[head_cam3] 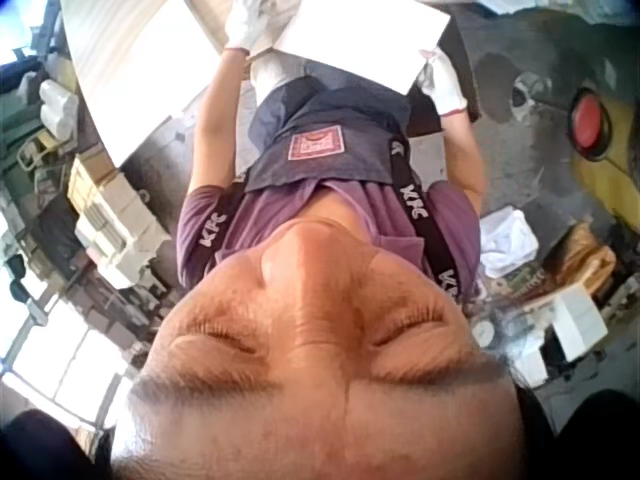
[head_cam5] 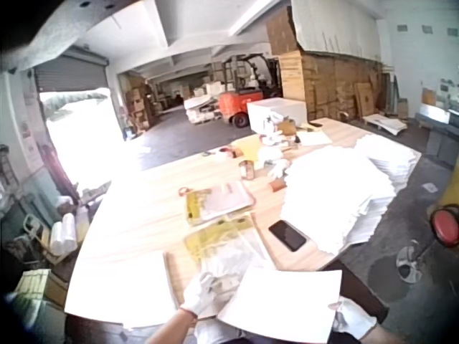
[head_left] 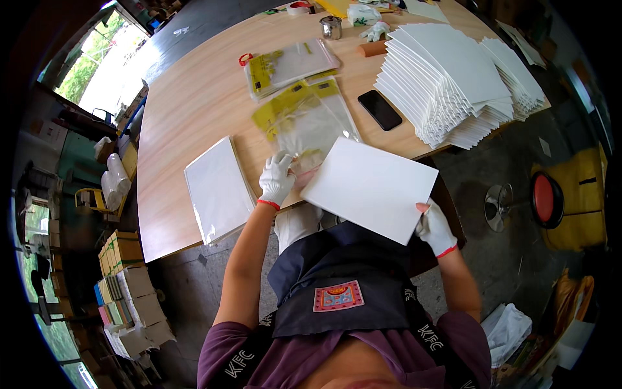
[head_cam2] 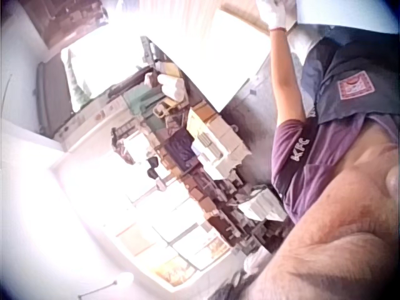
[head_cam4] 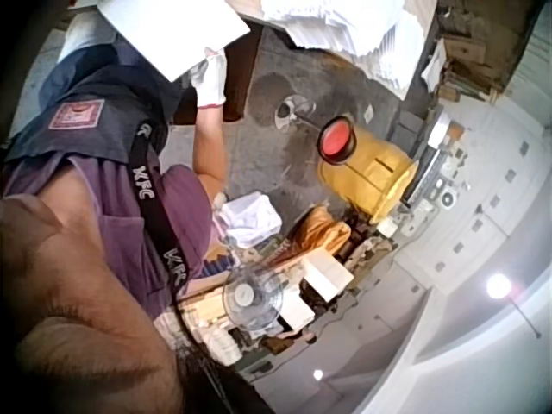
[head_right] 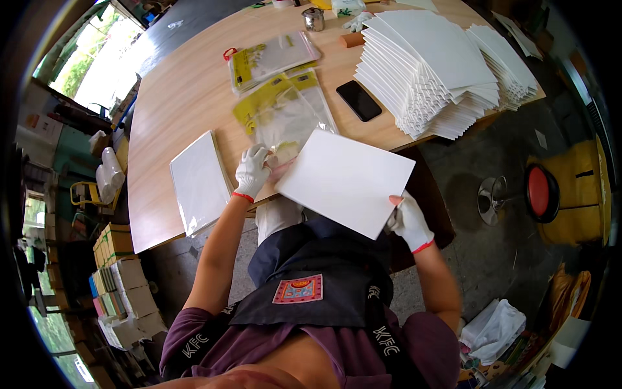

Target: The person repeatedly picks up white sheets of paper from a stack on the table and places them into clear plastic bags. They then move the filled bags to a growing pile on the left side of the table.

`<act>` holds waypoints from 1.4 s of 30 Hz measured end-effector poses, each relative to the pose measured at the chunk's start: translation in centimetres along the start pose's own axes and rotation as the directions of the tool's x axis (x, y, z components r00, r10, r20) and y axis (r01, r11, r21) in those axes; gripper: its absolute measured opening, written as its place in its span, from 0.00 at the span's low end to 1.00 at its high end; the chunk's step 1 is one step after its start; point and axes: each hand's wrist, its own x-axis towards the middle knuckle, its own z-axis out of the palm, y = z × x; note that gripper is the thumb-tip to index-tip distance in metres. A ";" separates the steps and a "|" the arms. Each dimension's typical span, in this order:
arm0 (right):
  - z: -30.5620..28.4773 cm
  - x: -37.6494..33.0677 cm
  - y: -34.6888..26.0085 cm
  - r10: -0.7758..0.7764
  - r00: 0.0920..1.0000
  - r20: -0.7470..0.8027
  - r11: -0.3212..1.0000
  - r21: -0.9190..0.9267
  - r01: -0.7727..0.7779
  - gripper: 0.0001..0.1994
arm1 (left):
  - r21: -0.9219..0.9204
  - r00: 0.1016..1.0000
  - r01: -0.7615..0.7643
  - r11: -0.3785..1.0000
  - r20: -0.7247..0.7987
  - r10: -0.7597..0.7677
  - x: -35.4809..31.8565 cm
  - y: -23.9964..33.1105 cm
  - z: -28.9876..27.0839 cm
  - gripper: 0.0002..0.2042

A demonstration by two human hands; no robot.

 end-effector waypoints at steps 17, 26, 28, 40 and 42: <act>2.9 0.7 6.6 -0.061 0.998 -0.027 0.912 0.406 0.067 0.09 | -0.512 0.980 -0.020 0.859 -0.181 -0.085 -2.3 2.8 -0.5 0.24; 7.7 -2.0 5.1 -0.092 0.992 -0.092 0.993 0.068 0.098 0.15 | -0.900 0.854 0.130 -0.417 0.315 -0.414 -2.7 10.1 7.3 0.26; 7.9 -2.0 4.5 -0.066 0.996 -0.060 0.997 0.043 0.069 0.15 | -0.937 0.897 0.212 -0.279 0.300 -0.325 -3.8 10.5 8.0 0.24; 8.4 9.5 12.5 0.250 0.965 -0.075 0.855 0.486 -0.184 0.21 | -0.825 0.686 0.422 -0.376 0.562 -0.463 -12.6 12.0 10.5 0.08; 8.1 9.8 13.4 0.297 0.955 -0.001 0.894 0.351 -0.278 0.20 | -0.725 0.695 0.488 -0.486 0.660 -0.286 -12.4 10.2 8.7 0.10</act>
